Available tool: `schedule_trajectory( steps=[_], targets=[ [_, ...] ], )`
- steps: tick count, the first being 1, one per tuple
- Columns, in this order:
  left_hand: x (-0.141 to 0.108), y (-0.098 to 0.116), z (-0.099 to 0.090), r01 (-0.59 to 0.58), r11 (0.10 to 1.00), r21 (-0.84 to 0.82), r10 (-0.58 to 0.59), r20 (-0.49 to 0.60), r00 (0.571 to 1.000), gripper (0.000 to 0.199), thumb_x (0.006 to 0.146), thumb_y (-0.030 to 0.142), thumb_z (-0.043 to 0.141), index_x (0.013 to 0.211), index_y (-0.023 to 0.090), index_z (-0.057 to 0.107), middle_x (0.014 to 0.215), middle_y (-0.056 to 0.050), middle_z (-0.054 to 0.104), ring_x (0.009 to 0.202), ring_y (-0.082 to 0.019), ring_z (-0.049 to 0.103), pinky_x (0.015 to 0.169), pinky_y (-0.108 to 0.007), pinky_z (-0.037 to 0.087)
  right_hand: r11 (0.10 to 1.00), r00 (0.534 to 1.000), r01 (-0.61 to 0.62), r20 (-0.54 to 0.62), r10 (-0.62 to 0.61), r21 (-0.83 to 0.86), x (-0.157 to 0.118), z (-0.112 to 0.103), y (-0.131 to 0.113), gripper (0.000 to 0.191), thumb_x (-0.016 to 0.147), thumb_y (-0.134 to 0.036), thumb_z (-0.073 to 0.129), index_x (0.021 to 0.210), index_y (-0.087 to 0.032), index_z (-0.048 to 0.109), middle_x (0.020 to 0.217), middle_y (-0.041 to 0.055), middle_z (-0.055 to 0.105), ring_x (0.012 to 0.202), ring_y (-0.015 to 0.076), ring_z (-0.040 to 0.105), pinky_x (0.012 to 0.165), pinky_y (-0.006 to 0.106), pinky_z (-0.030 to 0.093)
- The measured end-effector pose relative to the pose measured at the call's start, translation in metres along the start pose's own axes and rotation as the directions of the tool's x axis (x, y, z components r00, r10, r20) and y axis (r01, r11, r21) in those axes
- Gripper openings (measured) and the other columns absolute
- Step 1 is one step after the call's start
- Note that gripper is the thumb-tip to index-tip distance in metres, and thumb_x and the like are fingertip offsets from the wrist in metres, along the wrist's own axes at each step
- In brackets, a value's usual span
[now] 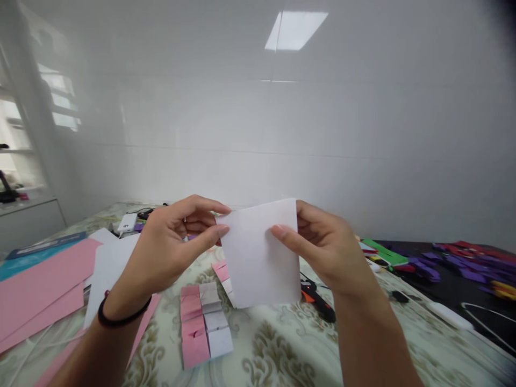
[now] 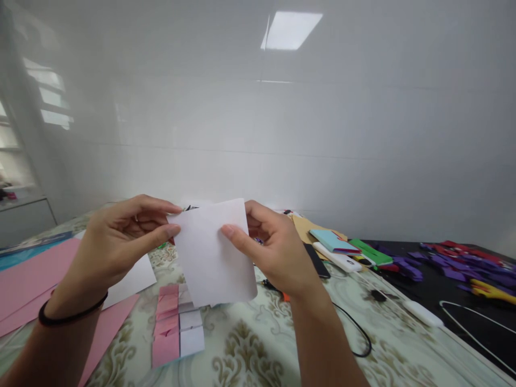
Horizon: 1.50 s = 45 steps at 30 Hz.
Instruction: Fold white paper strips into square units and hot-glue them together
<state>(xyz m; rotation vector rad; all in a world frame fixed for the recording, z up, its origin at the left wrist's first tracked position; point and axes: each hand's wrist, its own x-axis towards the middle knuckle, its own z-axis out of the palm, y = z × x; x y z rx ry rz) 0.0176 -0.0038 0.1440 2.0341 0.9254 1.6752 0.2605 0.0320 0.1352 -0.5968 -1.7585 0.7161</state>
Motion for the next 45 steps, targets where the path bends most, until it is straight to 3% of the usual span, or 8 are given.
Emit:
schedule_trajectory(
  steps=[7,13,27,35,40,45],
  targets=[
    [0.0011,-0.0021,-0.0005,-0.007,1.000,-0.008,0.007,0.011,1.000,0.014,0.088,0.024,0.081,0.102,0.027,0.081,0.084,0.002,0.077,0.074,-0.010,0.073,0.071,-0.014,0.063,0.999,0.999,-0.039,0.028,0.038,0.031,0.0010,-0.0015,0.0031,0.018,0.092,-0.039,0.076,0.099,-0.022,0.073,0.091,0.0028,0.076,0.076,0.0146,0.069,0.062,0.021,0.054],
    [0.0004,-0.0051,-0.0007,-0.013,1.000,-0.017,0.014,0.023,1.000,0.017,0.089,0.024,0.080,0.105,0.029,0.082,0.090,0.001,0.079,0.078,-0.010,0.072,0.075,-0.017,0.064,0.999,0.999,-0.044,0.033,0.043,0.032,0.0008,-0.0015,0.0028,0.020,0.092,-0.041,0.077,0.098,-0.022,0.074,0.087,0.0030,0.075,0.074,0.0147,0.067,0.060,0.022,0.053],
    [0.0030,-0.0046,-0.0017,0.003,1.000,-0.013,-0.003,0.026,1.000,0.017,0.088,0.023,0.081,0.103,0.030,0.083,0.082,0.003,0.078,0.073,-0.009,0.072,0.070,-0.015,0.063,0.998,0.997,-0.052,0.049,0.051,0.027,0.0014,-0.0026,0.0051,0.020,0.092,-0.041,0.077,0.099,-0.022,0.074,0.090,0.0029,0.076,0.075,0.0148,0.068,0.061,0.022,0.054],
    [0.0025,-0.0069,-0.0019,-0.013,0.997,0.071,0.013,-0.007,1.000,0.017,0.089,0.028,0.081,0.105,0.030,0.083,0.085,0.003,0.080,0.074,-0.010,0.074,0.071,-0.015,0.063,0.990,0.999,-0.034,-0.014,0.037,0.135,0.0048,0.0023,0.0022,0.019,0.092,-0.040,0.077,0.092,-0.022,0.075,0.085,0.0025,0.078,0.072,0.0138,0.069,0.060,0.021,0.054],
    [0.0025,-0.0077,-0.0022,-0.013,0.994,0.113,0.017,-0.028,0.999,0.018,0.088,0.029,0.081,0.106,0.030,0.083,0.087,0.002,0.081,0.075,-0.011,0.075,0.070,-0.016,0.064,0.992,0.997,-0.055,-0.056,0.062,0.113,0.0060,0.0038,0.0000,0.019,0.090,-0.039,0.078,0.086,-0.021,0.076,0.075,0.0009,0.075,0.063,0.0119,0.065,0.055,0.020,0.049],
    [0.0030,-0.0073,-0.0026,-0.009,0.991,0.135,0.013,-0.028,1.000,0.018,0.088,0.029,0.081,0.105,0.029,0.083,0.085,0.001,0.081,0.074,-0.013,0.076,0.066,-0.017,0.063,0.997,0.994,0.002,-0.107,0.006,0.072,0.0055,0.0046,-0.0026,0.020,0.094,-0.037,0.072,0.082,-0.020,0.075,0.069,-0.0010,0.070,0.058,0.0094,0.058,0.052,0.020,0.044]
  ],
)
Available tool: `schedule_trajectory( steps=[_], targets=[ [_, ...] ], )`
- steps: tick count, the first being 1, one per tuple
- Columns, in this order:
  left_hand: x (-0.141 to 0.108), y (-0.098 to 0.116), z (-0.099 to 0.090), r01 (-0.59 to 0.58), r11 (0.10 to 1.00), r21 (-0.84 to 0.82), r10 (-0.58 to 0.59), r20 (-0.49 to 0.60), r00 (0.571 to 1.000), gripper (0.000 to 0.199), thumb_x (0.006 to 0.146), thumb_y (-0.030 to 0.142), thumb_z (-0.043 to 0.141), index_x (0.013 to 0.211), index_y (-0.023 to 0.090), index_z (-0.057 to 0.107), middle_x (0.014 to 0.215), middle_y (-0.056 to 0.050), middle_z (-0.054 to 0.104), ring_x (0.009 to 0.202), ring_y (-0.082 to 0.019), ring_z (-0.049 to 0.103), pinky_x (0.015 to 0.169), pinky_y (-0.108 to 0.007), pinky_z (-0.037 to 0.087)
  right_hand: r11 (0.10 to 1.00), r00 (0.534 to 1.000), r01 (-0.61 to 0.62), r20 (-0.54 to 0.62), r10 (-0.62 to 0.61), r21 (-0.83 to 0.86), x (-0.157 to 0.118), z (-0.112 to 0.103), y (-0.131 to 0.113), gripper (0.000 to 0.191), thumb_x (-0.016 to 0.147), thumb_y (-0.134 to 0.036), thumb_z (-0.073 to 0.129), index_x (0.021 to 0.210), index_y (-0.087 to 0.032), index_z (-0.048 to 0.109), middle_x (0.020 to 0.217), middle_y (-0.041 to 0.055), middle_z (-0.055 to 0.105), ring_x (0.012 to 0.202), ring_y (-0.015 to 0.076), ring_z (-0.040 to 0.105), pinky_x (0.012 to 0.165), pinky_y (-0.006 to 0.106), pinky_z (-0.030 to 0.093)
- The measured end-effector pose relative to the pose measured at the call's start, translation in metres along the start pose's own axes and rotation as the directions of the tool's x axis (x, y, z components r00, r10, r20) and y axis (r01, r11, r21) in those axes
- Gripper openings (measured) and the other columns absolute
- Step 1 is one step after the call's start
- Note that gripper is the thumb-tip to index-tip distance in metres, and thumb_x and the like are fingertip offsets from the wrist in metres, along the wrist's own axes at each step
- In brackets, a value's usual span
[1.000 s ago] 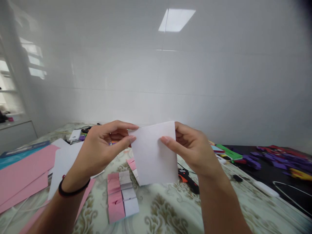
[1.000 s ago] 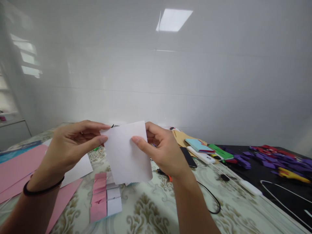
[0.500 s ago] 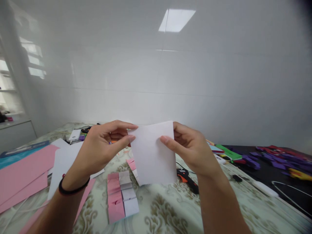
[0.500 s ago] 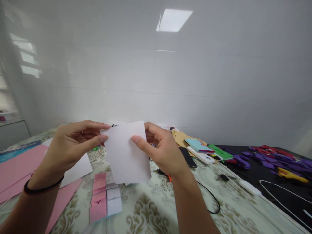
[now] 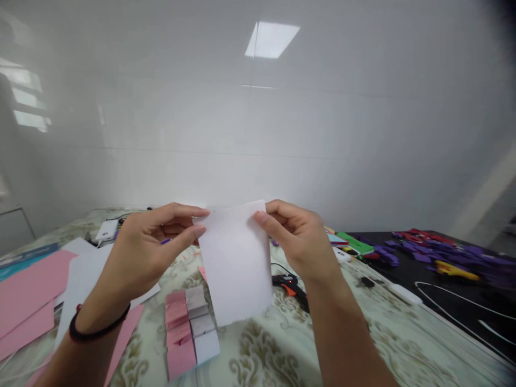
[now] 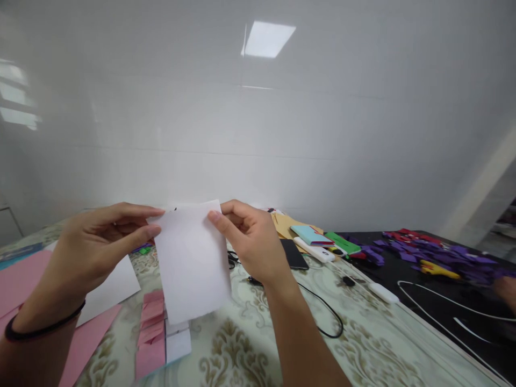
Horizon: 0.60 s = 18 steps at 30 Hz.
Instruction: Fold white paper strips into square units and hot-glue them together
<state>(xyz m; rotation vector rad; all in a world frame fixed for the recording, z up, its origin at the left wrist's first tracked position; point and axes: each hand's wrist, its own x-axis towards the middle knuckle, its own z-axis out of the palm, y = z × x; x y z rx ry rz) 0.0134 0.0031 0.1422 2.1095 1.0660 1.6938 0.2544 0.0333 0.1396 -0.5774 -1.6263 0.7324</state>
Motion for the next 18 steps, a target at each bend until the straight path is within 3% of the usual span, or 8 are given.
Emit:
schedule_trajectory(
  steps=[13,18],
  targets=[
    [-0.0006,-0.0044,-0.0022,0.014,1.000,-0.010,-0.014,0.019,1.000,0.020,0.087,0.032,0.082,0.107,0.029,0.083,0.091,-0.001,0.082,0.078,-0.015,0.076,0.068,-0.019,0.063,0.995,0.995,0.078,-0.054,-0.081,-0.066,-0.0012,0.0030,0.0002,0.027,0.096,-0.039,0.069,0.077,-0.020,0.064,0.064,-0.0028,0.059,0.056,0.0102,0.047,0.052,0.024,0.037],
    [0.0004,-0.0048,-0.0016,0.024,1.000,-0.014,-0.024,0.040,0.999,0.018,0.087,0.033,0.082,0.105,0.031,0.083,0.095,-0.001,0.083,0.079,-0.014,0.077,0.068,-0.018,0.063,0.992,0.994,0.083,-0.060,-0.089,-0.099,-0.0013,0.0020,0.0000,0.025,0.098,-0.039,0.066,0.081,-0.021,0.067,0.067,-0.0026,0.058,0.059,0.0106,0.047,0.054,0.024,0.037]
  ],
)
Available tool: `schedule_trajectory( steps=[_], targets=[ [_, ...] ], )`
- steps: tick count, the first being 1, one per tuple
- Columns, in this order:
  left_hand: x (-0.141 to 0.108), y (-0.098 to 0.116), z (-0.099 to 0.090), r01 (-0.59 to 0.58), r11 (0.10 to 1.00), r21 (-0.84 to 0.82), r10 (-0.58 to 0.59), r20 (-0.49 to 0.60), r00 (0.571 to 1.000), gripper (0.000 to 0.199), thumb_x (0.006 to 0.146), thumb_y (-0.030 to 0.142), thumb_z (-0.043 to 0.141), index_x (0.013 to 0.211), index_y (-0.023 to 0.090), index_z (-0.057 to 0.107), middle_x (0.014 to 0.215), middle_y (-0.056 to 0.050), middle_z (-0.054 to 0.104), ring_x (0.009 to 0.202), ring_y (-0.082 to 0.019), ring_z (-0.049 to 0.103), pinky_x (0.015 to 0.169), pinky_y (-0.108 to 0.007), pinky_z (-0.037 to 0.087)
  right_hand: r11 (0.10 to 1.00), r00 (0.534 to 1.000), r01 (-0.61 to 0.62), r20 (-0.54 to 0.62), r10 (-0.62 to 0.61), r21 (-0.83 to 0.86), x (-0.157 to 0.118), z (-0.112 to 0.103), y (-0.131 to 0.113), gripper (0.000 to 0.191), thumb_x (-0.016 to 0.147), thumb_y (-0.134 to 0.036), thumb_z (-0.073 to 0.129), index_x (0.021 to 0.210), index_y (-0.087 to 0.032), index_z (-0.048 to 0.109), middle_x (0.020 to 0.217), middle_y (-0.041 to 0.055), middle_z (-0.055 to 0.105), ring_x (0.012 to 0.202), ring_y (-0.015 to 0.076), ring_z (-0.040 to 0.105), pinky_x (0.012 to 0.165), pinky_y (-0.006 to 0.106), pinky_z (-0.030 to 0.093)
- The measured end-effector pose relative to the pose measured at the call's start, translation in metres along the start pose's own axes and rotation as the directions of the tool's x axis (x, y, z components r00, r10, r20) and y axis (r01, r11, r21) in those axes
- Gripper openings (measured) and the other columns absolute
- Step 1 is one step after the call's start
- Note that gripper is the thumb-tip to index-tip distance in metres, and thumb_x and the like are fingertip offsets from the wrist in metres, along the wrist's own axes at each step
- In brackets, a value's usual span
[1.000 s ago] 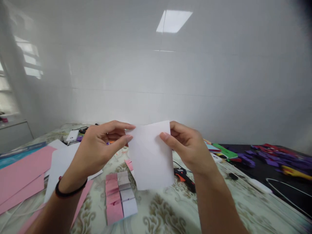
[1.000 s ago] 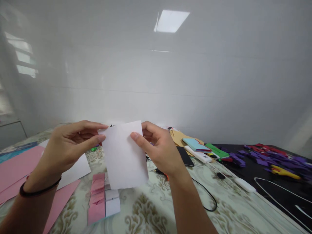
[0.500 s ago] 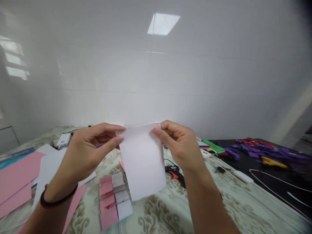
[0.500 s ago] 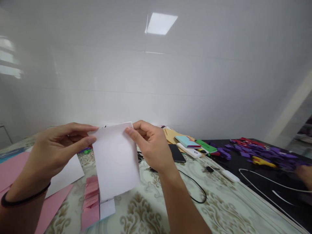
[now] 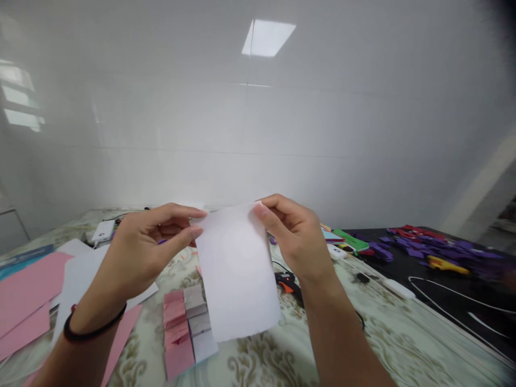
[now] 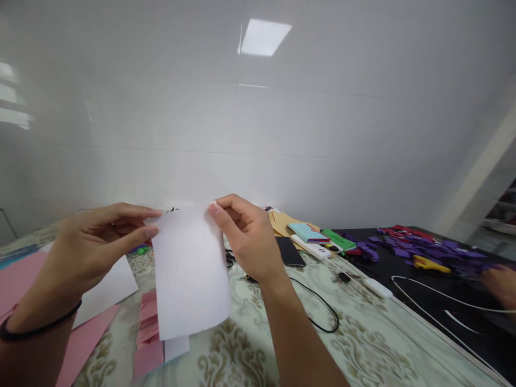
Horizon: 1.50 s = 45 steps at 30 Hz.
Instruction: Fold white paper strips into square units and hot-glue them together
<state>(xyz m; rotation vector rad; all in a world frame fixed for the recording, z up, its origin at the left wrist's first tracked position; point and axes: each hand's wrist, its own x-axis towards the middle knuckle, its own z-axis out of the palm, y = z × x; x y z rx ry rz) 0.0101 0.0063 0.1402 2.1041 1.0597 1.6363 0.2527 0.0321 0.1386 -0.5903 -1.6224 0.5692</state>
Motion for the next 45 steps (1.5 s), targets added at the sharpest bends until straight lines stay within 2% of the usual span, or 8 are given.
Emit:
schedule_trajectory(
  steps=[5,12,17,24,27,32,39,45],
  targets=[
    [-0.001,-0.001,-0.001,-0.006,1.000,0.012,0.006,0.008,1.000,0.020,0.087,0.034,0.082,0.106,0.029,0.083,0.096,-0.002,0.083,0.078,-0.015,0.077,0.068,-0.020,0.063,0.999,0.999,0.033,-0.029,-0.034,-0.018,0.001,0.000,0.001,0.023,0.098,-0.037,0.066,0.081,-0.021,0.068,0.070,-0.0017,0.060,0.063,0.0114,0.051,0.058,0.025,0.040],
    [0.002,0.003,0.001,0.018,1.000,-0.007,-0.019,-0.071,0.997,0.017,0.085,0.030,0.083,0.102,0.026,0.083,0.084,-0.001,0.080,0.074,-0.014,0.075,0.068,-0.020,0.065,0.996,0.994,-0.093,0.058,0.094,-0.010,0.004,-0.003,0.004,0.024,0.092,-0.041,0.072,0.082,-0.020,0.073,0.071,0.0003,0.067,0.062,0.0119,0.055,0.056,0.024,0.043],
    [0.004,0.003,0.005,0.043,0.998,-0.048,-0.046,-0.070,0.996,0.016,0.085,0.028,0.082,0.101,0.024,0.083,0.075,0.000,0.076,0.069,-0.014,0.074,0.065,-0.021,0.066,0.990,0.989,-0.140,0.038,0.141,-0.029,0.008,-0.005,0.010,0.024,0.088,-0.041,0.075,0.080,-0.019,0.074,0.069,0.0008,0.068,0.060,0.0117,0.055,0.056,0.025,0.044],
    [0.006,-0.001,0.006,0.068,0.996,-0.056,-0.072,-0.075,0.995,0.016,0.084,0.027,0.082,0.101,0.024,0.083,0.074,0.000,0.076,0.070,-0.013,0.074,0.065,-0.019,0.064,0.982,0.974,-0.180,0.125,0.187,-0.060,0.013,-0.006,0.018,0.033,0.084,-0.044,0.078,0.067,-0.018,0.068,0.065,-0.0009,0.062,0.059,0.0103,0.050,0.056,0.024,0.040],
    [0.007,-0.003,0.006,0.073,0.996,-0.048,-0.076,-0.068,0.995,0.016,0.085,0.026,0.082,0.101,0.025,0.083,0.074,0.001,0.075,0.068,-0.012,0.073,0.064,-0.018,0.063,0.982,0.975,-0.183,0.114,0.188,-0.053,0.013,-0.007,0.018,0.033,0.084,-0.045,0.078,0.068,-0.018,0.069,0.064,-0.0010,0.062,0.058,0.0103,0.050,0.054,0.024,0.039],
    [0.010,-0.006,0.004,0.063,0.997,-0.034,-0.066,-0.118,0.991,0.018,0.085,0.026,0.081,0.103,0.023,0.082,0.075,0.000,0.076,0.067,-0.013,0.073,0.064,-0.020,0.062,0.981,0.961,-0.189,0.197,0.195,-0.051,0.015,-0.009,0.017,0.033,0.084,-0.050,0.076,0.073,-0.019,0.074,0.069,0.0016,0.067,0.061,0.0132,0.056,0.058,0.026,0.046],
    [0.012,-0.010,0.005,0.062,0.995,-0.074,-0.069,-0.107,0.992,0.018,0.085,0.027,0.080,0.102,0.023,0.082,0.072,0.001,0.073,0.067,-0.014,0.072,0.064,-0.023,0.064,0.975,0.967,-0.206,0.133,0.215,-0.082,0.015,-0.007,0.018,0.032,0.079,-0.045,0.081,0.064,-0.019,0.072,0.064,0.0012,0.066,0.059,0.0126,0.055,0.058,0.027,0.047],
    [0.014,-0.014,0.003,0.040,0.998,-0.047,-0.047,-0.155,0.987,0.018,0.085,0.025,0.079,0.103,0.023,0.081,0.076,0.000,0.073,0.066,-0.013,0.071,0.064,-0.023,0.061,0.968,0.948,-0.247,0.197,0.251,-0.046,0.016,-0.010,0.022,0.029,0.082,-0.047,0.079,0.076,-0.019,0.078,0.071,0.0034,0.072,0.061,0.0136,0.060,0.058,0.027,0.049]
  ],
)
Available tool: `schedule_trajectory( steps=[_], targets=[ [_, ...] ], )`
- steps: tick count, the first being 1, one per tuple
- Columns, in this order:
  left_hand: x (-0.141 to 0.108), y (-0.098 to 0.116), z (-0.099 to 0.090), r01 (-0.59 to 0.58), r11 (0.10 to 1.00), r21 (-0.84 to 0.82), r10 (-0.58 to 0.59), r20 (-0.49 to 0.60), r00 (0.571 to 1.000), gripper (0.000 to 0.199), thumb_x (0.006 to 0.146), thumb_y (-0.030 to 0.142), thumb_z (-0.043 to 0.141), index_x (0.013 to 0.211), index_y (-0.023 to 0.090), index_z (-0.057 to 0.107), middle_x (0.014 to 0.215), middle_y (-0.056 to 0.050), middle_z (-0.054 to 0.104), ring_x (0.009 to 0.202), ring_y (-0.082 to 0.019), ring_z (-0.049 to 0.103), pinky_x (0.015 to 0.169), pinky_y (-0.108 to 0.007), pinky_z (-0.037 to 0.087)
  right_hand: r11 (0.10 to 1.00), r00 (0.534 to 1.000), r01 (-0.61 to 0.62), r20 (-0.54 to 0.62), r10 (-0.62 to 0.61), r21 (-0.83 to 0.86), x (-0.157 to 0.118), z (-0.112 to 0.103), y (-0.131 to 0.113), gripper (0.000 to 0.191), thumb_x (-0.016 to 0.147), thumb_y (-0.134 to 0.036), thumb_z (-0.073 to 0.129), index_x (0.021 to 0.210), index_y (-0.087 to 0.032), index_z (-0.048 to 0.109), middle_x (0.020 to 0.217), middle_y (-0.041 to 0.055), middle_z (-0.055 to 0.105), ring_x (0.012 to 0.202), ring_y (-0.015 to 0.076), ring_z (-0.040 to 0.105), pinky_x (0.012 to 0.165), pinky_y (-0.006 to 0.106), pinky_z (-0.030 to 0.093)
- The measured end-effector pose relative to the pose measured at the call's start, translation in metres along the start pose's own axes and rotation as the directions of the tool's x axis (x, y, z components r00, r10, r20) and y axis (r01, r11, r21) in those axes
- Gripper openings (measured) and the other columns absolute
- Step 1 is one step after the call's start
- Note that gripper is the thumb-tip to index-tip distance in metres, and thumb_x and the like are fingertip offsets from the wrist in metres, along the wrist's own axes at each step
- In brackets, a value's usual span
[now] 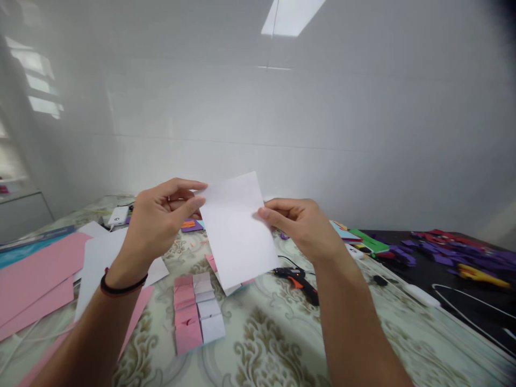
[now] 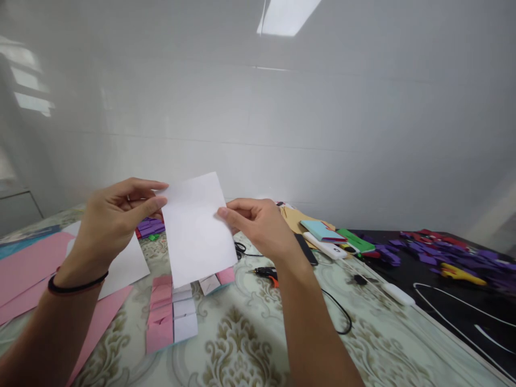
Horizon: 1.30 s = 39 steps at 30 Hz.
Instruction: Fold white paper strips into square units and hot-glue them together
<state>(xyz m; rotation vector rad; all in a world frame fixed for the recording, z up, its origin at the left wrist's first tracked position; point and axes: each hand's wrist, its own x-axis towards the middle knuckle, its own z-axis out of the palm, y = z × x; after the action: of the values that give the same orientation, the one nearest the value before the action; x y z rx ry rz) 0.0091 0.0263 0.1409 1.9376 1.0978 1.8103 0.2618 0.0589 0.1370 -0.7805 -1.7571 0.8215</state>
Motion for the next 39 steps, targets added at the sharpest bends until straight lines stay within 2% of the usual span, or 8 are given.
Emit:
schedule_trajectory(
  steps=[6,13,16,19,23,29,35,39],
  targets=[
    [0.001,-0.001,-0.001,0.003,1.000,-0.003,-0.003,-0.016,1.000,0.017,0.086,0.025,0.078,0.103,0.023,0.081,0.078,0.000,0.074,0.069,-0.015,0.072,0.066,-0.025,0.062,0.998,1.000,-0.010,-0.024,0.008,-0.055,0.000,0.001,-0.001,0.036,0.080,-0.046,0.082,0.062,-0.018,0.069,0.060,-0.0009,0.061,0.055,0.0106,0.052,0.054,0.026,0.042],
    [0.001,0.003,0.000,-0.007,1.000,0.008,0.008,-0.078,0.997,0.017,0.084,0.026,0.080,0.101,0.023,0.081,0.078,0.002,0.071,0.069,-0.012,0.071,0.068,-0.021,0.063,0.999,0.999,-0.040,0.029,0.040,-0.004,0.000,-0.003,0.003,0.033,0.082,-0.048,0.081,0.070,-0.018,0.075,0.064,0.0014,0.066,0.058,0.0114,0.056,0.055,0.026,0.045],
    [0.001,0.006,0.001,0.051,0.996,-0.075,-0.056,-0.067,0.996,0.034,0.082,0.029,0.082,0.115,0.022,0.076,0.077,0.002,0.072,0.066,-0.013,0.072,0.065,-0.022,0.063,1.000,0.999,-0.013,-0.033,0.012,-0.022,0.000,-0.004,0.004,0.029,0.081,-0.042,0.082,0.067,-0.018,0.075,0.061,-0.0002,0.064,0.055,0.0096,0.053,0.054,0.024,0.043],
    [0.001,0.003,0.003,0.206,0.959,-0.196,-0.190,0.097,0.977,0.046,0.081,0.035,0.084,0.123,0.020,0.071,0.083,-0.002,0.078,0.072,-0.018,0.077,0.070,-0.028,0.066,0.999,0.994,0.024,-0.102,-0.026,-0.024,0.000,-0.002,0.004,0.026,0.081,-0.038,0.082,0.067,-0.018,0.074,0.060,-0.0014,0.063,0.053,0.0085,0.050,0.052,0.023,0.041],
    [0.000,-0.001,0.008,0.295,0.948,-0.122,-0.238,0.342,0.909,0.027,0.084,0.040,0.080,0.096,0.016,0.079,0.089,-0.007,0.082,0.082,-0.022,0.078,0.074,-0.030,0.066,0.998,0.992,0.038,-0.122,-0.043,-0.041,-0.001,-0.001,0.004,0.022,0.081,-0.036,0.081,0.069,-0.019,0.076,0.061,-0.0004,0.064,0.054,0.0092,0.051,0.052,0.024,0.040],
    [-0.001,0.003,0.012,0.217,0.976,0.016,-0.216,0.197,0.956,0.010,0.085,0.026,0.077,0.081,0.017,0.078,0.067,0.001,0.076,0.065,-0.014,0.074,0.062,-0.020,0.061,0.994,1.000,0.013,-0.020,-0.015,-0.107,-0.004,-0.007,0.002,0.029,0.084,-0.043,0.077,0.072,-0.018,0.075,0.064,0.0009,0.065,0.057,0.0107,0.054,0.054,0.025,0.040],
    [-0.001,0.004,0.011,0.191,0.981,0.042,-0.195,0.163,0.967,0.010,0.085,0.026,0.077,0.081,0.017,0.077,0.063,0.002,0.074,0.061,-0.012,0.071,0.055,-0.017,0.057,0.985,0.999,0.004,-0.036,-0.010,-0.171,-0.004,-0.006,0.001,0.037,0.085,-0.046,0.077,0.064,-0.017,0.068,0.056,-0.0018,0.060,0.052,0.0083,0.049,0.051,0.024,0.035],
    [-0.001,0.007,0.009,0.172,0.982,0.083,-0.180,0.100,0.979,0.017,0.084,0.024,0.078,0.070,0.017,0.072,0.059,0.003,0.071,0.055,-0.010,0.068,0.052,-0.015,0.055,0.992,1.000,0.001,0.028,0.003,-0.123,-0.003,-0.008,0.003,0.036,0.087,-0.049,0.075,0.070,-0.017,0.072,0.059,-0.0006,0.065,0.053,0.0098,0.059,0.053,0.023,0.043]
  ],
)
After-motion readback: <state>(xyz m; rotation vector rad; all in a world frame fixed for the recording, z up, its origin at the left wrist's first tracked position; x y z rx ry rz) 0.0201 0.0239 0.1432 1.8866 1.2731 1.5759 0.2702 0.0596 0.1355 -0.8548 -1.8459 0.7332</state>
